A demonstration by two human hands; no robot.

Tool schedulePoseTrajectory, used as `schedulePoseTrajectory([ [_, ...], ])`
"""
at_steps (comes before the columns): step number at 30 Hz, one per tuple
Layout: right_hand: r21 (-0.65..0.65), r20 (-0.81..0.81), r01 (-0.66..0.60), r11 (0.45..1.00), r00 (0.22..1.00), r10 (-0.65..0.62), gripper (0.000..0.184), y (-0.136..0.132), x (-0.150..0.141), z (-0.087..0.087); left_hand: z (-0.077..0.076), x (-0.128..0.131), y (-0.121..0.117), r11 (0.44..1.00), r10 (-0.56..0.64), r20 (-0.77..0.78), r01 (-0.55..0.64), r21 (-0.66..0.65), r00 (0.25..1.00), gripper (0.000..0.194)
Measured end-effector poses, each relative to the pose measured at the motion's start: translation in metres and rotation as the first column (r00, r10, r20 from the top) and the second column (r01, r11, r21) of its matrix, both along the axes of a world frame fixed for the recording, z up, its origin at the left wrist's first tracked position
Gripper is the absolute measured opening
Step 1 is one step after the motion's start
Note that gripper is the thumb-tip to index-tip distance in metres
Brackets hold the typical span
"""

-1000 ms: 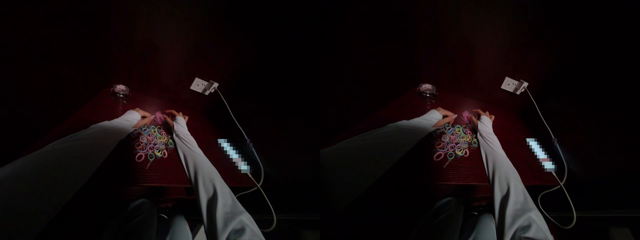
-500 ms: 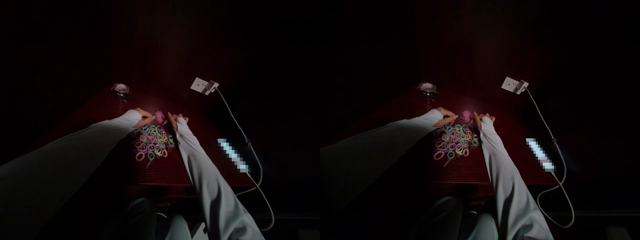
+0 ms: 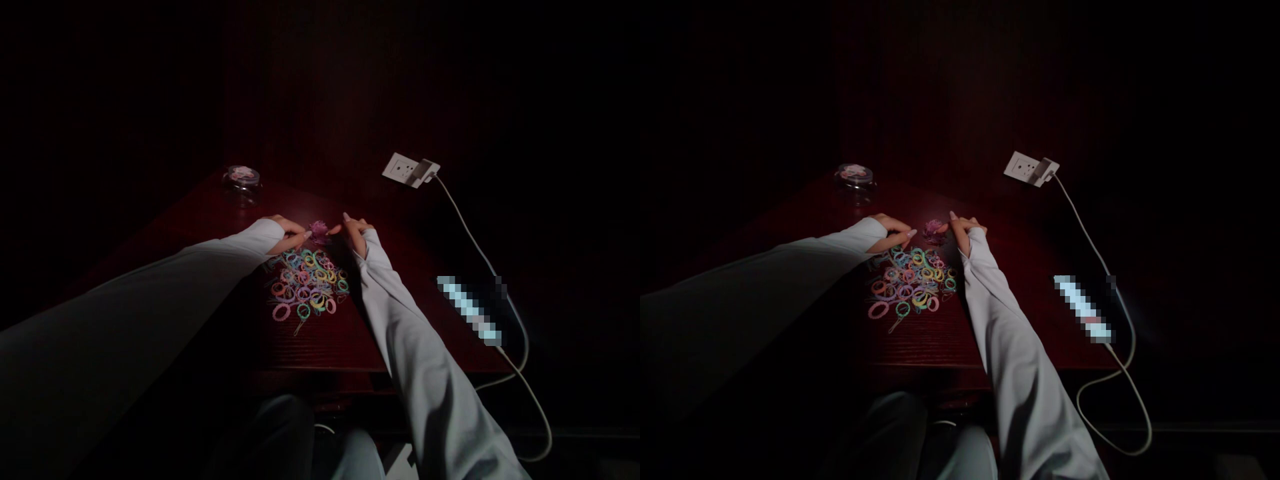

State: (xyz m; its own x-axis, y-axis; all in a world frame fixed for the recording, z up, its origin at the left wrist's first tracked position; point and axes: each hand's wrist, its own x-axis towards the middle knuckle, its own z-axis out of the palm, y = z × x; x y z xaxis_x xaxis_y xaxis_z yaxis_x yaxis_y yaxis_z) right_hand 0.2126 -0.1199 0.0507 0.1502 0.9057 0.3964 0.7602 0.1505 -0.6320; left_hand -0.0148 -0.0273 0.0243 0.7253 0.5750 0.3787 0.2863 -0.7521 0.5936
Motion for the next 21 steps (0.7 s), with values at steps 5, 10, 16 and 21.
schedulePoseTrajectory([
  [5,-0.091,-0.005,-0.286,0.954,0.958,0.287,0.048,-0.015,-0.010,0.012,0.002,-0.001,-0.001,1.000,0.004,0.000,-0.004,0.015,1.000,0.053],
  [10,-0.224,0.067,-0.447,0.866,0.880,0.471,0.024,-0.018,-0.009,0.007,0.004,-0.002,-0.001,0.998,0.013,-0.048,-0.010,0.067,0.999,0.056],
  [16,-0.251,0.189,-0.452,0.856,0.844,0.502,0.021,-0.016,-0.022,0.001,0.006,-0.001,0.000,0.997,0.020,-0.078,-0.014,0.074,0.997,0.056],
  [21,-0.243,0.250,-0.449,0.860,0.828,0.502,0.025,-0.016,-0.036,-0.005,0.005,0.000,0.001,0.997,0.036,-0.088,-0.030,0.067,0.995,0.056],
])
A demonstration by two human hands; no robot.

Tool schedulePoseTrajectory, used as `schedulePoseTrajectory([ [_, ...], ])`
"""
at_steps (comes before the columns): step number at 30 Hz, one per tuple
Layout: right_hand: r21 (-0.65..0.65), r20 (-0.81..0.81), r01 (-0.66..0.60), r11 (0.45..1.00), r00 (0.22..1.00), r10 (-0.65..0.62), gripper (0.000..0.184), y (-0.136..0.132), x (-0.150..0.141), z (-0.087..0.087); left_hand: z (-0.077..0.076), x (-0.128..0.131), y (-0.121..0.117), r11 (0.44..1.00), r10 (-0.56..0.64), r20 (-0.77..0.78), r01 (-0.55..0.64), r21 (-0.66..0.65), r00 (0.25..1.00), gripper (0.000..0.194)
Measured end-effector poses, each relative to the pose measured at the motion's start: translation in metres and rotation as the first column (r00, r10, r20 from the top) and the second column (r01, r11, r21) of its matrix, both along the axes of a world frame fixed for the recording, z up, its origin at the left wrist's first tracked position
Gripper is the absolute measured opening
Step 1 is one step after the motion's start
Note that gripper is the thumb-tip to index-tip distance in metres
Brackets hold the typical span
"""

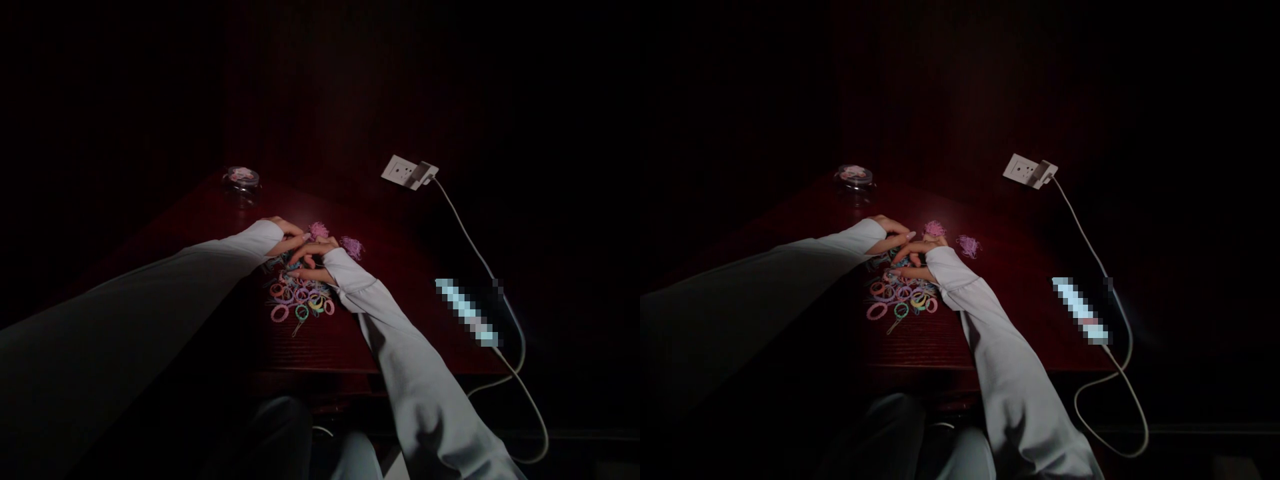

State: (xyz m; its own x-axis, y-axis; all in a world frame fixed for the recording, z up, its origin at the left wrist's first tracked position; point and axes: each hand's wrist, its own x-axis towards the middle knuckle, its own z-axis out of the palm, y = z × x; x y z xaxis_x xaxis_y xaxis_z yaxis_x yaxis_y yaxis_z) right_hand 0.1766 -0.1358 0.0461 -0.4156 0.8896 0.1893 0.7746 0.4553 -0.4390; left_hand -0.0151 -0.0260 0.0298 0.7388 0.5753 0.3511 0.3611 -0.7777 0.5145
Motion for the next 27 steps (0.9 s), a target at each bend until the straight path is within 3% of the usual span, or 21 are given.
schedulePoseTrajectory([
  [6,-0.010,-0.025,-0.018,1.000,1.000,0.018,0.016,0.007,0.000,-0.007,0.000,0.000,0.000,0.999,-0.022,0.033,0.021,0.025,0.999,0.058],
  [10,-0.057,-0.218,0.009,0.998,0.976,-0.021,0.032,0.011,0.000,-0.010,0.001,-0.001,-0.002,1.000,-0.026,0.020,0.025,0.012,0.999,0.057],
  [15,-0.179,-0.519,0.113,0.977,0.833,-0.192,0.046,0.012,0.001,-0.008,0.002,-0.002,-0.004,1.000,0.011,0.013,-0.011,-0.019,1.000,0.053],
  [21,-0.296,-0.718,0.166,0.941,0.610,-0.334,0.052,0.018,0.008,-0.003,0.004,-0.004,-0.007,1.000,-0.003,0.064,0.005,-0.020,0.998,0.053],
  [27,-0.321,-0.733,0.164,0.933,0.581,-0.355,0.053,0.014,0.006,-0.002,0.005,-0.004,-0.010,1.000,0.003,0.090,0.000,-0.029,0.996,0.053],
])
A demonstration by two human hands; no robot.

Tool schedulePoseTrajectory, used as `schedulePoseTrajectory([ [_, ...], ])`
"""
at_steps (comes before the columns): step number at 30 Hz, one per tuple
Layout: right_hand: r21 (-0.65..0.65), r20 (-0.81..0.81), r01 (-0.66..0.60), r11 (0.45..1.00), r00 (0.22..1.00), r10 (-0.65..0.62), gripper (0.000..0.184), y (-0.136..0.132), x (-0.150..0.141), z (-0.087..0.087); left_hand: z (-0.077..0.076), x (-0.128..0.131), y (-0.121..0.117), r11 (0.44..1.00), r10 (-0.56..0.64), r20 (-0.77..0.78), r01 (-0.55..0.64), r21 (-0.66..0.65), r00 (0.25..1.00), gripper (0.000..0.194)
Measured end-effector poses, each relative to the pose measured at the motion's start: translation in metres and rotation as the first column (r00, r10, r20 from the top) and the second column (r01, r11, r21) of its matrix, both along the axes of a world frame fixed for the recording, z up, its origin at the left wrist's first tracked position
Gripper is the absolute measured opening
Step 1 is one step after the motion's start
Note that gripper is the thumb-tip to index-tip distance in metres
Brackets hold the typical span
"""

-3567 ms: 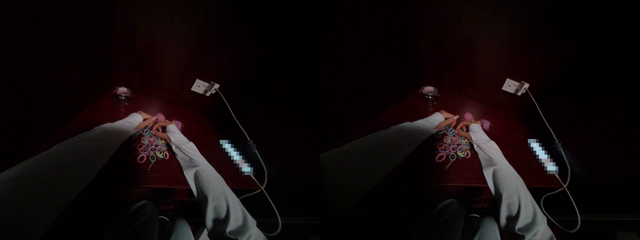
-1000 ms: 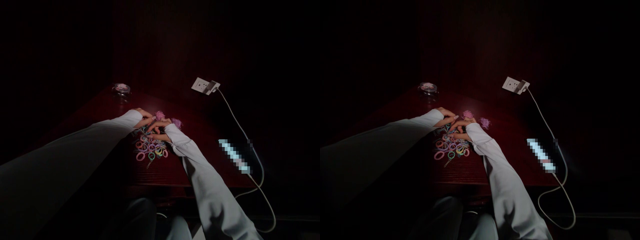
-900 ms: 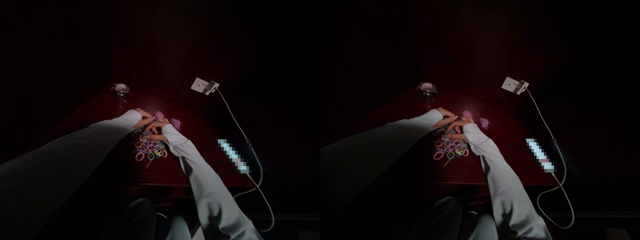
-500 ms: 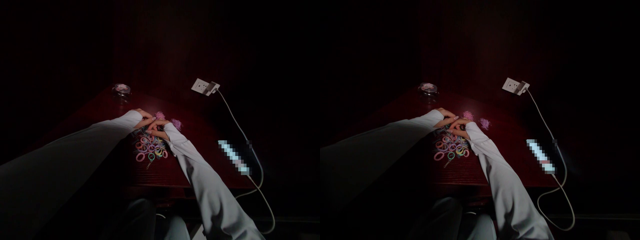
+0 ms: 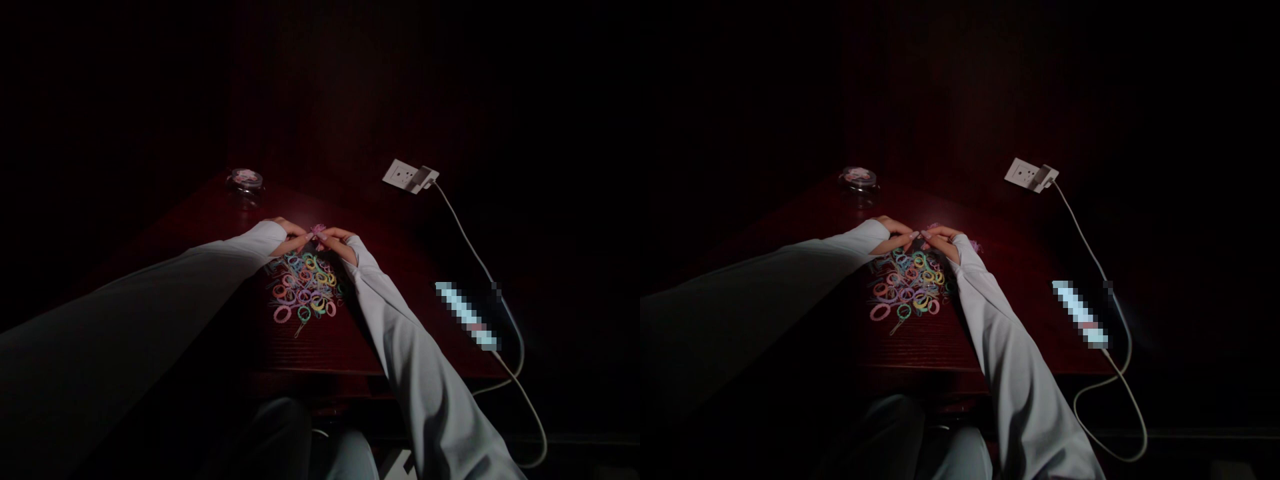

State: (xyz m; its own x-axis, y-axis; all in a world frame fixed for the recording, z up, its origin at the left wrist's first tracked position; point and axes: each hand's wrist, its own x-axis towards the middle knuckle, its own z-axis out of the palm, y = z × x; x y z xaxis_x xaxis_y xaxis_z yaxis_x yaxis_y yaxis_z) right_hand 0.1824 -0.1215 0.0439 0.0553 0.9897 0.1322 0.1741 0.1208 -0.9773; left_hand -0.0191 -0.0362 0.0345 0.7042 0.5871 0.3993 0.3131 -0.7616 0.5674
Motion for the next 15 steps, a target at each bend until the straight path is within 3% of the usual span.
schedulePoseTrajectory([
  [6,0.055,0.041,0.053,0.997,0.998,-0.056,0.055,0.008,0.011,-0.007,0.002,0.000,-0.002,0.999,0.007,-0.007,-0.007,-0.033,1.000,0.055],
  [9,0.090,0.215,0.179,0.980,0.957,-0.194,0.054,0.015,0.025,-0.012,0.001,0.001,-0.001,0.999,-0.003,-0.015,0.002,-0.041,1.000,0.055],
  [12,0.218,0.494,0.344,0.913,0.768,-0.407,0.048,0.016,0.039,-0.015,0.001,0.002,-0.001,0.999,-0.014,-0.032,0.013,-0.031,0.999,0.055],
  [15,0.298,0.642,0.371,0.879,0.604,-0.472,0.045,0.015,0.046,-0.017,0.000,0.002,-0.002,1.000,-0.014,-0.035,0.014,-0.018,0.999,0.054],
])
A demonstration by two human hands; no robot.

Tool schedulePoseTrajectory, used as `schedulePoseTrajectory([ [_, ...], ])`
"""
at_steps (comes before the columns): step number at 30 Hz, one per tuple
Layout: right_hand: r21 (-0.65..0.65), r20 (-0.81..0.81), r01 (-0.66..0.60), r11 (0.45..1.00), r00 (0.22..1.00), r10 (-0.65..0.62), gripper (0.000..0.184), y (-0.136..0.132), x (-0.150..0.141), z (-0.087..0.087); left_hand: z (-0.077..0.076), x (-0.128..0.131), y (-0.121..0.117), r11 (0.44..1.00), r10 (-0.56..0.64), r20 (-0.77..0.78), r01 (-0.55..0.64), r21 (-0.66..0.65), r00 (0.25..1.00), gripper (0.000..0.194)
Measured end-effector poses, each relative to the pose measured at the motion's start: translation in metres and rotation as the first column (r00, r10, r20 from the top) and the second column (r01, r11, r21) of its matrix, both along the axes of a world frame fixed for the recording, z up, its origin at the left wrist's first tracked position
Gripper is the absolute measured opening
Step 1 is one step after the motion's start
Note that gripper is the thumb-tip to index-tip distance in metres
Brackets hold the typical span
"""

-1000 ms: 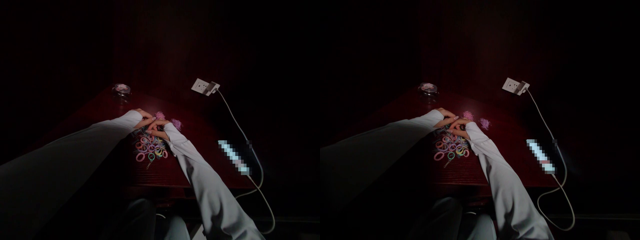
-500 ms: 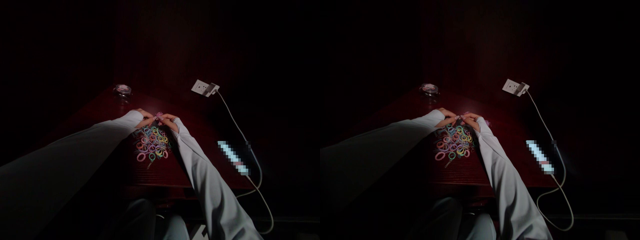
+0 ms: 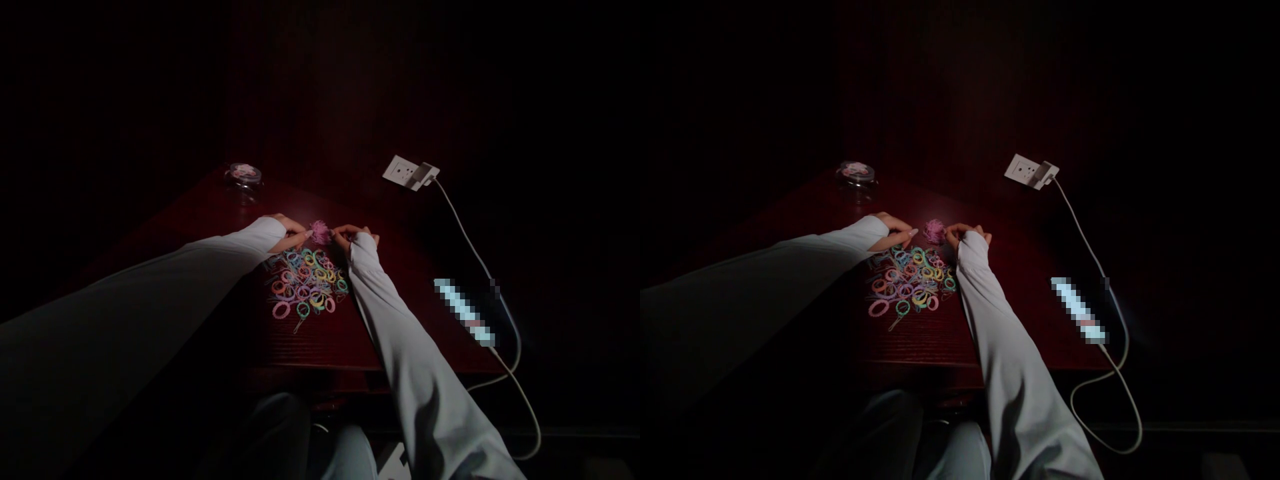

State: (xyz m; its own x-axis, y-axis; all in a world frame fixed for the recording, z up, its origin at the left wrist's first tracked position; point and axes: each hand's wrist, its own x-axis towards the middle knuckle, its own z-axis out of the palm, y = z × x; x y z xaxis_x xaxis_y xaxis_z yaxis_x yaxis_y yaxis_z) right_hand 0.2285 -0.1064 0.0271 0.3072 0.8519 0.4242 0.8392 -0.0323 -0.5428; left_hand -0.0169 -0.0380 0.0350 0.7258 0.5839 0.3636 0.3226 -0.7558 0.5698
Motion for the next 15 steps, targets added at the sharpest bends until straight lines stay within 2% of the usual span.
schedulePoseTrajectory([
  [3,-0.039,0.017,-0.027,0.999,0.999,0.028,0.043,0.000,0.000,-0.003,0.001,0.001,-0.002,1.000,0.006,-0.009,-0.006,0.001,1.000,0.053],
  [5,-0.017,-0.021,-0.041,0.999,0.999,0.041,0.045,0.002,-0.002,-0.004,0.001,0.001,-0.002,1.000,0.012,-0.021,-0.012,-0.005,1.000,0.053],
  [8,0.059,-0.173,-0.105,0.993,0.978,0.114,0.057,0.002,-0.006,0.001,0.000,0.000,-0.003,1.000,0.008,-0.028,-0.008,-0.013,1.000,0.054],
  [10,0.054,-0.297,-0.217,0.975,0.928,0.223,0.065,-0.002,-0.009,0.010,-0.001,-0.001,-0.002,1.000,-0.018,-0.027,0.018,-0.017,0.999,0.053],
  [12,-0.029,-0.377,-0.355,0.934,0.870,0.319,0.072,-0.010,-0.014,0.021,-0.002,-0.001,-0.002,0.995,-0.095,-0.027,0.094,-0.019,0.995,0.047],
  [15,-0.202,-0.401,-0.524,0.828,0.815,0.418,0.085,-0.025,-0.023,0.033,-0.003,-0.001,0.001,0.970,-0.239,-0.033,0.240,0.043,0.970,0.036],
])
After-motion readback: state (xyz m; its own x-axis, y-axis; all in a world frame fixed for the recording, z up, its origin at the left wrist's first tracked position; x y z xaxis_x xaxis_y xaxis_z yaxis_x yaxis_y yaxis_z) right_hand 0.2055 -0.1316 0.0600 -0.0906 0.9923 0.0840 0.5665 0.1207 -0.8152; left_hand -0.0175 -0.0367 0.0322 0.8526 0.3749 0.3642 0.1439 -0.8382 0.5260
